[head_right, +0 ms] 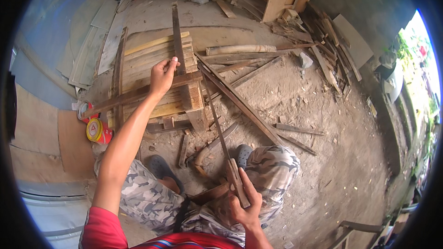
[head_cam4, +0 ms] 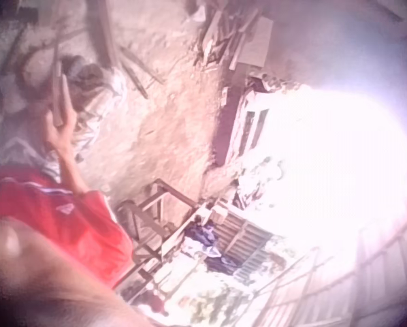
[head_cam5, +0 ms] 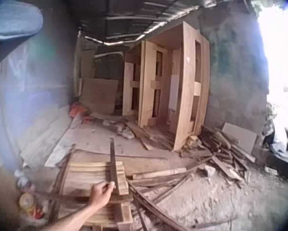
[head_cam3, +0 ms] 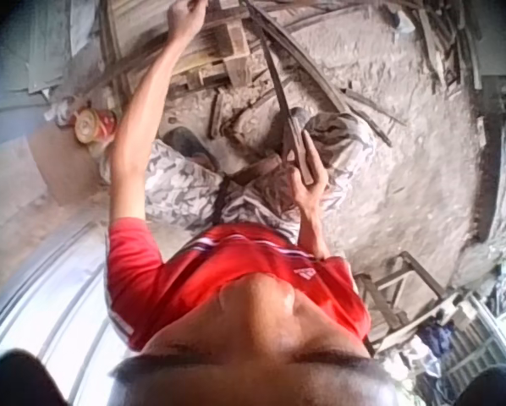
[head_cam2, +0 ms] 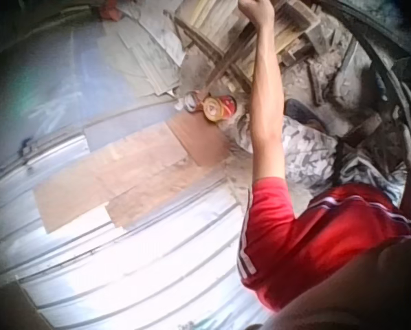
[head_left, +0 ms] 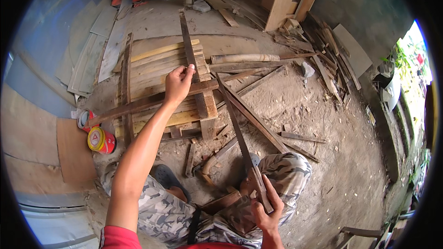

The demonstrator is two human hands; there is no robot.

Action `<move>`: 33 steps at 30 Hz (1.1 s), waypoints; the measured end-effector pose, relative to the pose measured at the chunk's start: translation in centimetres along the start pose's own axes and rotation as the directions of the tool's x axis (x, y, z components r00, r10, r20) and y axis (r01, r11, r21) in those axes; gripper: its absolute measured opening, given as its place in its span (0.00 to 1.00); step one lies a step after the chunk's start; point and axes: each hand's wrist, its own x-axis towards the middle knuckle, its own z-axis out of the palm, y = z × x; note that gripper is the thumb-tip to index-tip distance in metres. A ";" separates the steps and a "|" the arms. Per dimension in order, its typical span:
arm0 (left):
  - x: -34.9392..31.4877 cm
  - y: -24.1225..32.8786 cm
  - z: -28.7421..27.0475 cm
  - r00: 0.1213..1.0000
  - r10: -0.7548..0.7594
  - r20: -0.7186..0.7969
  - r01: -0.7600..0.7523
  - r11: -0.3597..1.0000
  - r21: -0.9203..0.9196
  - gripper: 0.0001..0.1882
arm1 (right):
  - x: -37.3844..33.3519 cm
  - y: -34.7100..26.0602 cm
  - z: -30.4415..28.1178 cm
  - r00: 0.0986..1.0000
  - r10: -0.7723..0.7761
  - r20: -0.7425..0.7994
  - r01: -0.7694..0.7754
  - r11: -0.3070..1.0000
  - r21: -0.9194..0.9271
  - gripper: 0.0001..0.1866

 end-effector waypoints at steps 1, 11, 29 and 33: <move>0.1 -0.1 0.1 0.999 -0.036 0.000 0.036 0.998 0.047 0.21 | 0.3 -0.3 0.4 1.000 -0.012 0.017 0.013 1.000 -0.020 0.37; 0.9 1.4 -1.1 0.969 -0.129 0.213 0.000 0.856 0.518 0.15 | 0.5 -1.1 1.8 0.998 -0.013 0.067 0.025 0.982 -0.186 0.36; 0.1 0.3 -0.8 0.958 -0.086 0.272 -0.074 0.846 0.528 0.22 | 9.9 -0.4 7.4 0.996 -0.076 0.040 0.084 0.962 -0.261 0.33; 0.6 0.7 -1.6 0.940 -0.247 0.237 0.060 0.800 0.597 0.22 | 14.2 -0.6 10.2 0.997 0.018 0.074 -0.010 0.993 -0.114 0.34</move>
